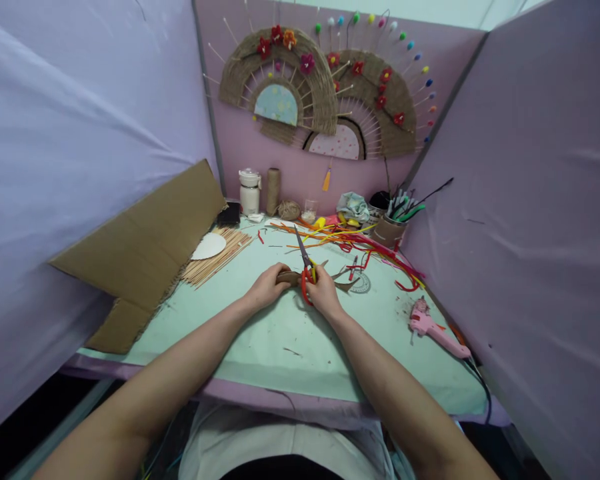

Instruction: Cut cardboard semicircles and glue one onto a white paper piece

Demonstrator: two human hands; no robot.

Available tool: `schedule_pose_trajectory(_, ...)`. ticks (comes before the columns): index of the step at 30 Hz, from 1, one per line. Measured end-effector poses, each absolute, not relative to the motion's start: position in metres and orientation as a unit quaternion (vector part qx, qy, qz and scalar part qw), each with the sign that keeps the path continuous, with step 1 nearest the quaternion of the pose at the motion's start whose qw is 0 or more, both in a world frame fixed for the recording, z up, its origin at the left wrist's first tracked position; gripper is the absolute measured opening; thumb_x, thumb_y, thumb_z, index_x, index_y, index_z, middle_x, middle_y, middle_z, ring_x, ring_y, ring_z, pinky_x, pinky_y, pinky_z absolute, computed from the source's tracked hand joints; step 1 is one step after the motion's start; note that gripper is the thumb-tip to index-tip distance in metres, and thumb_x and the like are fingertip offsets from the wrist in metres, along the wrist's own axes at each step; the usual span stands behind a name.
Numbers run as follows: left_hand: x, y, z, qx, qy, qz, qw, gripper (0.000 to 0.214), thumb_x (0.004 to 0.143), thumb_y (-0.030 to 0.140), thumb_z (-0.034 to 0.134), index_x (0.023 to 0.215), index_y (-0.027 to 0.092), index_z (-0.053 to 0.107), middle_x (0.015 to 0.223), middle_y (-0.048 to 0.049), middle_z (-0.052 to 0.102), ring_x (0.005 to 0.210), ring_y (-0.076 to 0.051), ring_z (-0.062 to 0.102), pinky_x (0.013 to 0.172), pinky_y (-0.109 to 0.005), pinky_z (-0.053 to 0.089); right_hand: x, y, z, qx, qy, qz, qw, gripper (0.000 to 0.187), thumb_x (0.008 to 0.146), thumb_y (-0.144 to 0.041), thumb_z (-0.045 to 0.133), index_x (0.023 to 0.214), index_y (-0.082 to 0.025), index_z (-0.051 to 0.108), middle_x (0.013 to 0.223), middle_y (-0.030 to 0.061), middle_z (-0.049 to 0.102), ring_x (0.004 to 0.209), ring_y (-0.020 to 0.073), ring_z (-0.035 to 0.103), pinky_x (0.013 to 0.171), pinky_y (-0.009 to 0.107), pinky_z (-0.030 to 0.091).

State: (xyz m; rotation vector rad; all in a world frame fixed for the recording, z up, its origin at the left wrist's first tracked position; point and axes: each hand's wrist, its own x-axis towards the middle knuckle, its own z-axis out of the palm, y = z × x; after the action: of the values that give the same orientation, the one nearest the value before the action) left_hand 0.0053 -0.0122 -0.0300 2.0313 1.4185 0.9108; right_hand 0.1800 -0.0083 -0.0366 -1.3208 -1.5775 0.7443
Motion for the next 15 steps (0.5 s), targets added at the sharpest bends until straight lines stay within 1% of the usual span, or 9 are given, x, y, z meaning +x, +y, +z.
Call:
schedule_pose_trajectory(5,0.0045,-0.0062,-0.0308,0.728,0.547,0.333,0.245,0.018,0.075,0.026,0.061,0.092,0.021,0.057,0.091,-0.0025,0.067,0.086,-0.021,0.061,0.079,-0.033,0.047,0.1775,-0.0021,-0.0344,-0.554,-0.635,0.292,0.451,0.022,0.064,-0.032,0.06,0.067,-0.025,0.039,0.062,-0.0044,0.047,0.062,0.0165,0.042,0.057,0.028,0.031)
schedule_pose_trajectory(9,0.004,-0.0042,-0.0311,0.722,0.563,0.327,0.234,0.013,0.075,0.028,0.063,0.084,0.021,0.056,0.082,-0.0005,0.064,0.08,-0.02,0.058,0.074,-0.032,0.045,0.1774,-0.0018,-0.0345,-0.556,-0.637,0.292,0.447,0.022,0.064,-0.031,0.059,0.066,-0.025,0.038,0.062,-0.0044,0.045,0.062,0.0166,0.042,0.057,0.028,0.03)
schedule_pose_trajectory(12,0.0049,-0.0035,-0.0306,0.72,0.57,0.323,0.23,0.014,0.073,0.028,0.064,0.082,0.022,0.055,0.081,-0.0001,0.064,0.079,-0.02,0.058,0.074,-0.032,0.045,0.178,-0.0029,-0.0345,-0.556,-0.636,0.29,0.45,0.021,0.065,-0.03,0.058,0.066,-0.025,0.038,0.062,-0.0043,0.046,0.062,0.0168,0.042,0.057,0.027,0.031)
schedule_pose_trajectory(15,0.0068,-0.0028,-0.0307,0.721,0.57,0.322,0.226,0.018,0.073,0.028,0.065,0.087,0.022,0.056,0.087,-0.0012,0.066,0.084,-0.021,0.059,0.077,-0.032,0.045,0.178,-0.0033,-0.0337,-0.557,-0.634,0.291,0.451,0.019,0.065,-0.029,0.058,0.066,-0.025,0.039,0.062,-0.0043,0.046,0.063,0.0168,0.043,0.058,0.027,0.031)
